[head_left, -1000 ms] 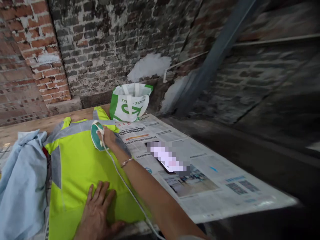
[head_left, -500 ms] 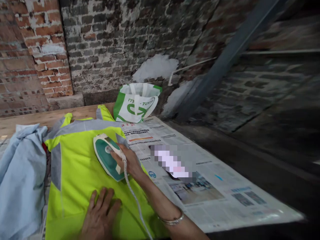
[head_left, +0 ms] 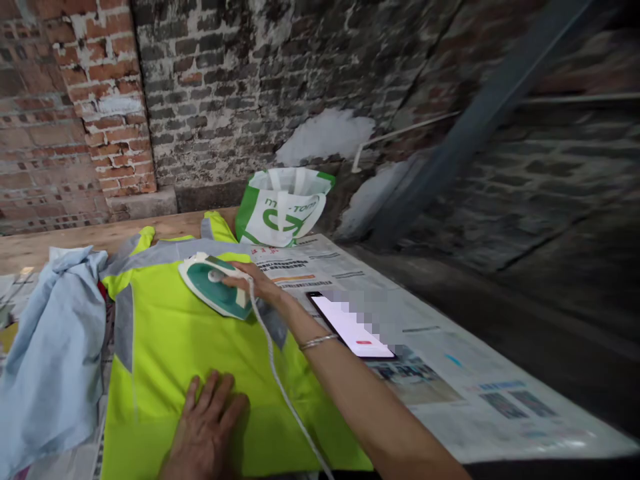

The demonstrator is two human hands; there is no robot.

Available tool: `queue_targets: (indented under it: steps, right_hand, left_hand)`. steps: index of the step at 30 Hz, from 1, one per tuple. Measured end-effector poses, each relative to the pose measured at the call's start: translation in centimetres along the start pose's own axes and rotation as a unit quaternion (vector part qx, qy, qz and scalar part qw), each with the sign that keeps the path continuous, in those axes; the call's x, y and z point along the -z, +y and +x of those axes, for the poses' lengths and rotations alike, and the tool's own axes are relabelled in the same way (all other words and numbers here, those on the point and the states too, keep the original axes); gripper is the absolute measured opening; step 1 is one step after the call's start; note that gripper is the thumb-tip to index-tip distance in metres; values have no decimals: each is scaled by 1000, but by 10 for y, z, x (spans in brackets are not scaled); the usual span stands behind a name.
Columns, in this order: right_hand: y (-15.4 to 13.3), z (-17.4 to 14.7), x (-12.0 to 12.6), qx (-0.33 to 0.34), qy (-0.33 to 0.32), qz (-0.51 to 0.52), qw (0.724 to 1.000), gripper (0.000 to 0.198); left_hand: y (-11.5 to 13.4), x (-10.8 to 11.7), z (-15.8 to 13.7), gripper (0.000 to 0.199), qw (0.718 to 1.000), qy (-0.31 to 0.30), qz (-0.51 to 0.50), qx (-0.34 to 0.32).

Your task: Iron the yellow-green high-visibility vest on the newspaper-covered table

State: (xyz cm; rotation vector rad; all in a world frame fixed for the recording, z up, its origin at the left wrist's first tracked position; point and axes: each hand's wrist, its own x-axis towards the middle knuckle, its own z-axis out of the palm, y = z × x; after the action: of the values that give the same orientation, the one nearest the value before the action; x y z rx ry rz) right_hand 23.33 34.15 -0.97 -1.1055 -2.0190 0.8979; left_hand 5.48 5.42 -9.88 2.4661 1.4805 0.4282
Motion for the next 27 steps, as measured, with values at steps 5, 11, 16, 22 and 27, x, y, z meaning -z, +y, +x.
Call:
queue_targets:
  steps: [5, 11, 16, 22, 27]
  right_hand:
    - [-11, -48, 25, 54, -238, 81, 966, 53]
    - [-23, -66, 8, 78, -193, 77, 975, 51]
    - [-28, -17, -33, 2, -29, 5, 1000, 44]
    - [-51, 31, -56, -97, 93, -85, 987, 27]
    - [-42, -4, -22, -3, -77, 5, 997, 24]
  left_hand:
    - [-5, -7, -1, 117, 1000, -5, 9, -4]
    - [-6, -13, -4, 124, 999, -1, 37, -31]
    - [1, -8, -6, 122, 999, 8, 35, -10]
    - [7, 2, -8, 135, 999, 20, 24, 6]
    - [-31, 17, -31, 80, 968, 184, 105, 132]
